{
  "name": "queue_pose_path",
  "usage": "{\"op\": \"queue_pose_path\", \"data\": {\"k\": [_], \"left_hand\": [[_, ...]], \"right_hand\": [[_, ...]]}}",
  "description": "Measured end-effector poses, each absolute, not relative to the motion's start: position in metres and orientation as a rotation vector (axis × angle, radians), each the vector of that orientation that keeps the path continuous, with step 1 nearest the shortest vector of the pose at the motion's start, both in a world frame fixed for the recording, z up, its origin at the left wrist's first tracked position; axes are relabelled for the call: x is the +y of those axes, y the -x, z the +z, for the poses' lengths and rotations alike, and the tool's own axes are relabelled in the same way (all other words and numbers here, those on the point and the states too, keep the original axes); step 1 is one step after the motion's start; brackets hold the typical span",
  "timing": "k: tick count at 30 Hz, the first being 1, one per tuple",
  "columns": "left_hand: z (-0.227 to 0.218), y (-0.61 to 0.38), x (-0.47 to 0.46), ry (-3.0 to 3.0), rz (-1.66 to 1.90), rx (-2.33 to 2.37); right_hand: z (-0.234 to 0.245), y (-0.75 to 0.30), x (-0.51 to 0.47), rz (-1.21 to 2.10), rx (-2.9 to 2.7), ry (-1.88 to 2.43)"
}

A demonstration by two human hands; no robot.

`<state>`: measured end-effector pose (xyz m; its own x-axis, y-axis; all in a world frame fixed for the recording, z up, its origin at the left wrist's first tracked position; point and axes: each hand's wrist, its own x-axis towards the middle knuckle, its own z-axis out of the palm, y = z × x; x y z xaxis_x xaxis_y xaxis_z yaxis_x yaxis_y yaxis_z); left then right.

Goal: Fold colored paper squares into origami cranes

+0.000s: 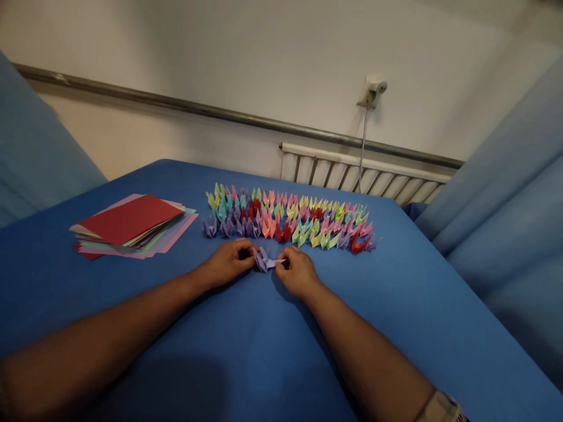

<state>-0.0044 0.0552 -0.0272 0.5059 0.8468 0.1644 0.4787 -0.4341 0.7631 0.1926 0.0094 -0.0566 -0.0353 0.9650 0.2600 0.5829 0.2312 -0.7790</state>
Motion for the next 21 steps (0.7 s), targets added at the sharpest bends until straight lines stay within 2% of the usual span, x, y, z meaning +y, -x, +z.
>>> {"op": "queue_pose_path", "data": {"k": [8, 17, 21], "left_hand": [[-0.027, 0.003, 0.051, -2.002, 0.670, 0.972], [-0.025, -0.002, 0.044, -2.267, 0.685, 0.934], [-0.027, -0.001, 0.046, -2.212, 0.727, 0.966]], "right_hand": [[-0.058, -0.192, 0.009, 0.720, -1.646, 1.367], [-0.057, -0.189, 0.006, 0.648, -1.763, 1.299], [-0.055, -0.189, 0.005, 0.633, -1.770, 1.358]]}}
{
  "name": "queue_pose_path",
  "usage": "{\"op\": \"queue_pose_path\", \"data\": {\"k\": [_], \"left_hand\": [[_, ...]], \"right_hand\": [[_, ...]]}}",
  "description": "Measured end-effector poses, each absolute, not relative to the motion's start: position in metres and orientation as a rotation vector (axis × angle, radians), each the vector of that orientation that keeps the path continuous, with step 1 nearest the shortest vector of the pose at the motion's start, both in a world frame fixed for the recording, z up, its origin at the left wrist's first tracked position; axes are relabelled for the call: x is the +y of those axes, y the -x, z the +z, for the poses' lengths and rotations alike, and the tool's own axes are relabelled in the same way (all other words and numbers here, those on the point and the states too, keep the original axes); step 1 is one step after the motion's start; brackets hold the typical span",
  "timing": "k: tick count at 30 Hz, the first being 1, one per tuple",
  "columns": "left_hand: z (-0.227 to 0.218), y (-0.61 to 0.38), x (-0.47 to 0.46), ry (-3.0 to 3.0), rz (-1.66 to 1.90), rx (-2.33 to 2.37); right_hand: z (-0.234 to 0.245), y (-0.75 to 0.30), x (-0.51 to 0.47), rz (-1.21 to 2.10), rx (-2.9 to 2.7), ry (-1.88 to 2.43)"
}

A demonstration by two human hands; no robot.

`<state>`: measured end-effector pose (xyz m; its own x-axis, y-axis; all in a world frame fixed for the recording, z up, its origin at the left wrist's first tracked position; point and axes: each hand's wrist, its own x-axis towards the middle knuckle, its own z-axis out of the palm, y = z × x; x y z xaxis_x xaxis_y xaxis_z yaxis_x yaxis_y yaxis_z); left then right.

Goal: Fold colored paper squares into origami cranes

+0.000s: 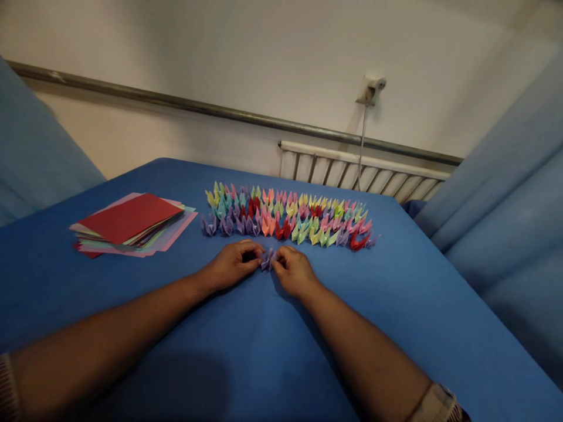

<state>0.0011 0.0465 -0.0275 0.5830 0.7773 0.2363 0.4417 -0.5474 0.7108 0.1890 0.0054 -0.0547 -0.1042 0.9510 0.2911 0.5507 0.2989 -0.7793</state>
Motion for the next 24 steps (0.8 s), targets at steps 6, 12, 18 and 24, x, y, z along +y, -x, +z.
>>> {"op": "queue_pose_path", "data": {"k": [6, 12, 18, 24], "left_hand": [[-0.029, 0.001, 0.052, -2.241, 0.718, 1.049], [-0.027, 0.004, 0.052, -2.319, 0.644, 1.099], [-0.026, 0.004, 0.050, -2.353, 0.630, 1.112], [-0.029, 0.005, 0.052, -2.354, 0.635, 1.135]], "right_hand": [[-0.055, -0.191, 0.005, 0.650, -1.783, 1.391], [-0.058, -0.196, 0.008, 0.663, -1.763, 1.381], [-0.055, -0.199, 0.008, 0.644, -1.802, 1.434], [-0.055, -0.202, 0.008, 0.607, -1.863, 1.441]]}}
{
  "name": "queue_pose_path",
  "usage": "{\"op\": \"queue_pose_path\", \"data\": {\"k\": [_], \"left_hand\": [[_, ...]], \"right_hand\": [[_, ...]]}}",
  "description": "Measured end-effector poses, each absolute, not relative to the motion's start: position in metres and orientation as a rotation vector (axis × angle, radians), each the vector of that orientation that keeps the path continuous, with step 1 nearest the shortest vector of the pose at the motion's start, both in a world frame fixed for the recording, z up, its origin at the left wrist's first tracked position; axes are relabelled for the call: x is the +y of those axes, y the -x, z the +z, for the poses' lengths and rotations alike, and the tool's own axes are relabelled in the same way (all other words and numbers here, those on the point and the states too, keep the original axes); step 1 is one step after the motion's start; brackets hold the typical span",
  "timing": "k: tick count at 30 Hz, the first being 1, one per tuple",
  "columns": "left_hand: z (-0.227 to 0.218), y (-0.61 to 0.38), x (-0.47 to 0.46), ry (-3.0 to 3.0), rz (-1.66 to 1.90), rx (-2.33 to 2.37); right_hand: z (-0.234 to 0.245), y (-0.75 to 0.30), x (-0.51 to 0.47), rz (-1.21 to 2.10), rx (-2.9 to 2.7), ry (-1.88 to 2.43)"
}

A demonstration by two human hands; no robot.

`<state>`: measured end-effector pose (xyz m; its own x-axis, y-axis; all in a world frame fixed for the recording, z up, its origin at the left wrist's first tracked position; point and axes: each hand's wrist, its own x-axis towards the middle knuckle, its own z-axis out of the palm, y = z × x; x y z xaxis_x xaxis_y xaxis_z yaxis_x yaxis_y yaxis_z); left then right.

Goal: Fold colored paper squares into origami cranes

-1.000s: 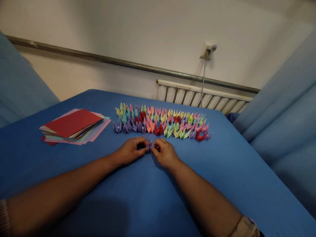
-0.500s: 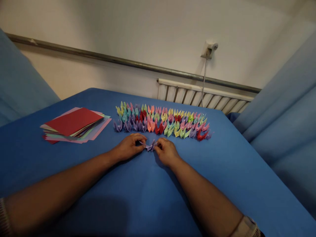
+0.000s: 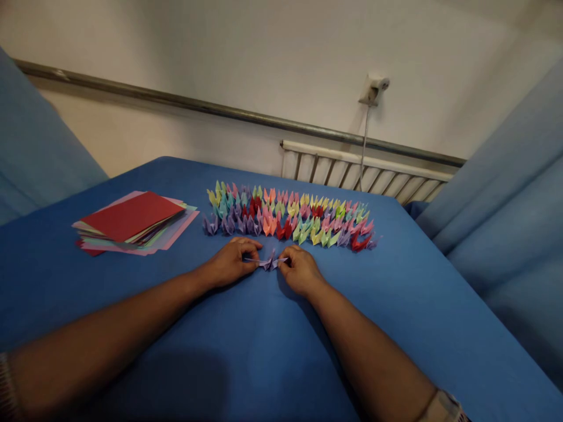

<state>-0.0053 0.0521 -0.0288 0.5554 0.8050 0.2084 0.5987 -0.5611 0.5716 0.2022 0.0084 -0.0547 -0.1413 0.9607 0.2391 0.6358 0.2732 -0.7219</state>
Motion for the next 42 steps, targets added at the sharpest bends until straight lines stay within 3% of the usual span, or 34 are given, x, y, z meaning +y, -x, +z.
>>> {"op": "queue_pose_path", "data": {"k": [34, 42], "left_hand": [[-0.030, 0.008, 0.060, -2.299, 0.609, 1.171], [-0.024, -0.002, 0.051, -2.164, 0.743, 1.064]], "right_hand": [[-0.054, -0.201, 0.007, 0.523, -1.863, 1.370], [-0.059, -0.190, 0.010, 0.667, -1.597, 1.302]]}}
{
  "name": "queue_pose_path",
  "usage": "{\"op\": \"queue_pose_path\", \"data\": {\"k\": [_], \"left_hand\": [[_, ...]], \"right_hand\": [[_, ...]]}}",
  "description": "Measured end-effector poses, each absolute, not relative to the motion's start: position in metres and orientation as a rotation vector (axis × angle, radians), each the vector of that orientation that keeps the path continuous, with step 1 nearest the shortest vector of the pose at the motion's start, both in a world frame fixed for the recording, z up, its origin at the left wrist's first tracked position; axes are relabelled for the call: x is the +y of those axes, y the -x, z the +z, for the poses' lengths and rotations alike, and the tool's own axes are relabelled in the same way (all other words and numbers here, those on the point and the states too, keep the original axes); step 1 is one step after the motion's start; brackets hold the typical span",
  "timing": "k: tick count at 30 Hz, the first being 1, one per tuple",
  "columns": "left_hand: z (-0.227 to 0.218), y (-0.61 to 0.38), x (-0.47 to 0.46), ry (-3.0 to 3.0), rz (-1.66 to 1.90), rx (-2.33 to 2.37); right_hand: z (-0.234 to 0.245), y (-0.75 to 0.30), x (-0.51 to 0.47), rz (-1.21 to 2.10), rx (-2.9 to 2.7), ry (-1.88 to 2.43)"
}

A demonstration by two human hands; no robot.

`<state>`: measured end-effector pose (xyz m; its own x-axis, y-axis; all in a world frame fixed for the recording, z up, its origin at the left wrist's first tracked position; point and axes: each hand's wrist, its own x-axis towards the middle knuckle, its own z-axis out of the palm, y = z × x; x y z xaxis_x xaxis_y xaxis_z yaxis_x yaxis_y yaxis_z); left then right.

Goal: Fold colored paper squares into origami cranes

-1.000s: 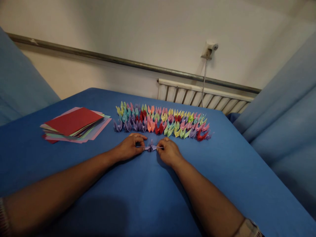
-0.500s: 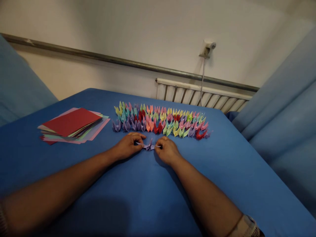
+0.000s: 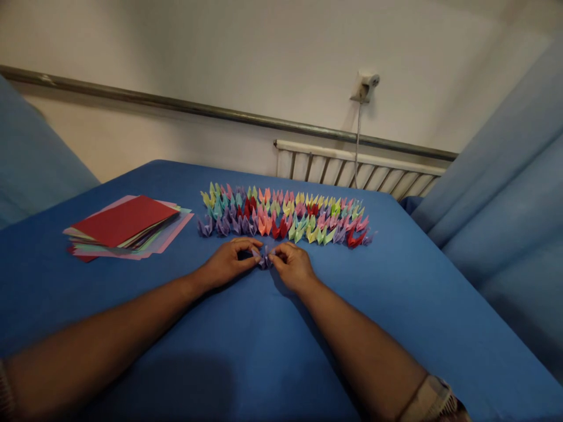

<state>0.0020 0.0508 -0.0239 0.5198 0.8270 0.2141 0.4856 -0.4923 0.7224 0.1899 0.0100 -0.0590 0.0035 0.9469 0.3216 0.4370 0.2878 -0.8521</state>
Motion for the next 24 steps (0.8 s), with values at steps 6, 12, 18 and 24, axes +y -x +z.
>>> {"op": "queue_pose_path", "data": {"k": [6, 12, 18, 24], "left_hand": [[-0.028, -0.001, 0.051, -2.281, 0.683, 1.030], [-0.033, 0.002, 0.054, -2.301, 0.676, 1.062], [-0.036, 0.004, 0.055, -2.298, 0.693, 1.075], [-0.029, -0.001, 0.051, -2.214, 0.766, 1.048]], "right_hand": [[-0.058, -0.188, 0.010, 0.745, -1.610, 1.331], [-0.059, -0.194, 0.011, 0.596, -1.713, 1.383], [-0.060, -0.196, 0.011, 0.546, -1.746, 1.440], [-0.061, -0.191, 0.012, 0.569, -1.672, 1.378]]}}
